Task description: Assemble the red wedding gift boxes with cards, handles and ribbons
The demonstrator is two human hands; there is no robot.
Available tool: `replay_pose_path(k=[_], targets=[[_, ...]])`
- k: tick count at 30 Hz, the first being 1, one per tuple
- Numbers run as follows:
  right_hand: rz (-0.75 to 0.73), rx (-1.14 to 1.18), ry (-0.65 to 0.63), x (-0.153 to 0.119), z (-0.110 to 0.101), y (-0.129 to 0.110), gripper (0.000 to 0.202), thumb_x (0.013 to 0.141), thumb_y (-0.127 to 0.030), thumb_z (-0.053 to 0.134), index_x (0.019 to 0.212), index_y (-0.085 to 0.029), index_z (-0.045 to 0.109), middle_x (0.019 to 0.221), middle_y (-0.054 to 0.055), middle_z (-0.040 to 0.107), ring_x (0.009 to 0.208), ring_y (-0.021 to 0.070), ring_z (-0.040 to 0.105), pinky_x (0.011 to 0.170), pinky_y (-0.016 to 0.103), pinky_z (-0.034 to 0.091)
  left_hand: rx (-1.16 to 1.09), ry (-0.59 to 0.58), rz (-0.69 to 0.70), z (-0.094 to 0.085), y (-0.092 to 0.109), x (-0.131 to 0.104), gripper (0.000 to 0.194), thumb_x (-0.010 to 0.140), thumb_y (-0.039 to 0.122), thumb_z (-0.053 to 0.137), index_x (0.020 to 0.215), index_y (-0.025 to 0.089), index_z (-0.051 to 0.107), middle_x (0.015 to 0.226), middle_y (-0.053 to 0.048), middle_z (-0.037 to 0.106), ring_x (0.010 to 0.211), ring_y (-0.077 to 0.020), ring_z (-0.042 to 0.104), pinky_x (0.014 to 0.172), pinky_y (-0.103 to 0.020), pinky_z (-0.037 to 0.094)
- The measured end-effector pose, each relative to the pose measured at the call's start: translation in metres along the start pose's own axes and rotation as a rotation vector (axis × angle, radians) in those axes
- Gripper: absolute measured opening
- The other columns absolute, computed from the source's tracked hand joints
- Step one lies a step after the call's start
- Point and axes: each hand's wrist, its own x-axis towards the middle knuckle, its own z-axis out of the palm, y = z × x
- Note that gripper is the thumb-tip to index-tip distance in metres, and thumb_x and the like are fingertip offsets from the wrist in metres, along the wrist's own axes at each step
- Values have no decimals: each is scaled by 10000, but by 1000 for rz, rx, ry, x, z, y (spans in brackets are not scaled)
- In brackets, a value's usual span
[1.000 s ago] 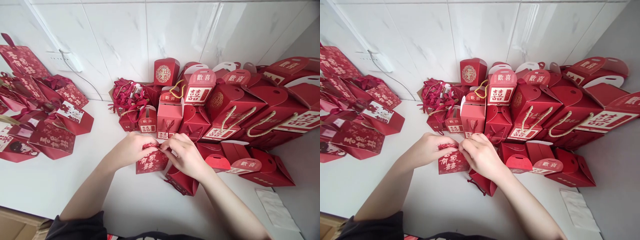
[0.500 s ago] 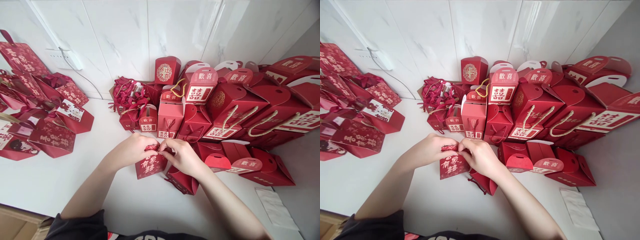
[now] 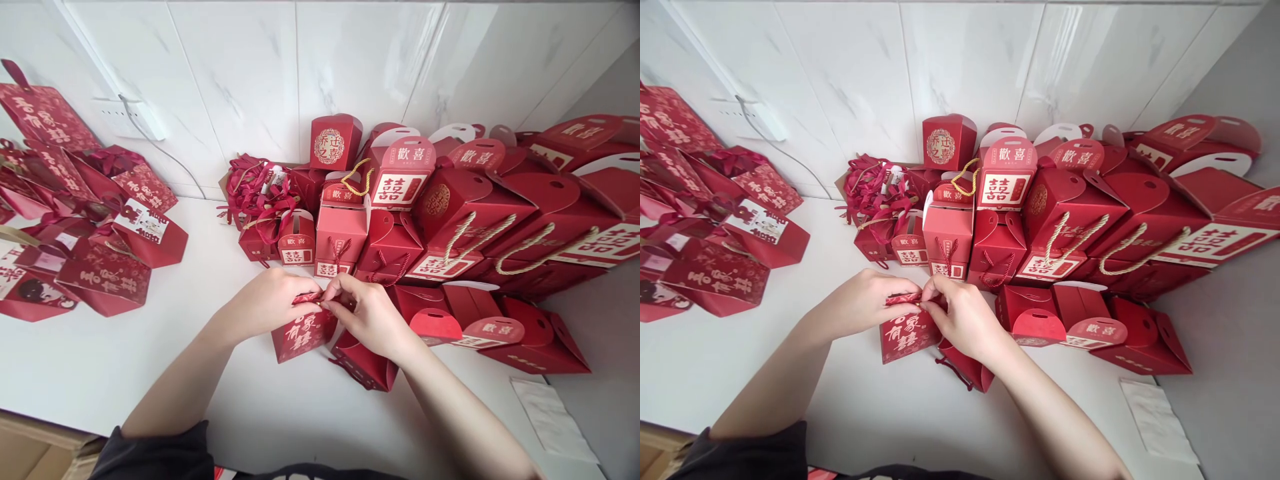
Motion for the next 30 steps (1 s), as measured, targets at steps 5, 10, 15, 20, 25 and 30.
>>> replay_pose_path(k=[5,10,15,20,25,30], targets=[[22,23,67,0,5,-2,106,891,-134,569,874,-229,614,825,-10,713,731,158,687,700,268,528,-14,45,-51,4,1,1,156,893,217,578,753,175,633,678,27,643,575,-106,523,569,-235,328],[-46,-5,140,1,14,4,75,859,-169,662,907,-225,650,893,8,729,814,172,695,768,287,551,-50,22,-132,3,4,1,101,832,179,615,731,172,611,667,30,630,584,-111,529,544,-227,325],[-113,-70,98,0,21,7,92,891,-142,603,934,-220,629,914,29,703,812,169,668,765,295,548,-47,-10,-98,0,3,0,93,819,141,590,732,172,599,668,31,621,578,-109,524,556,-229,341],[-158,-167,21,-2,17,6,136,878,-110,545,949,-214,596,914,50,672,812,188,650,744,308,531,-139,-32,-82,-3,-2,0,76,809,129,596,768,189,622,723,47,662,634,-109,577,603,-215,373],[-165,-107,-51,0,6,8,144,866,-90,551,924,-212,601,889,28,660,756,157,614,687,272,496,-152,-24,-140,1,0,0,84,819,144,578,820,201,640,730,47,658,638,-109,570,588,-212,368],[-128,2,-34,4,3,10,106,892,-119,569,883,-212,620,808,5,669,708,143,622,669,258,491,-127,9,-139,8,2,-1,75,829,159,573,760,185,557,644,53,562,550,-88,475,526,-215,307]])
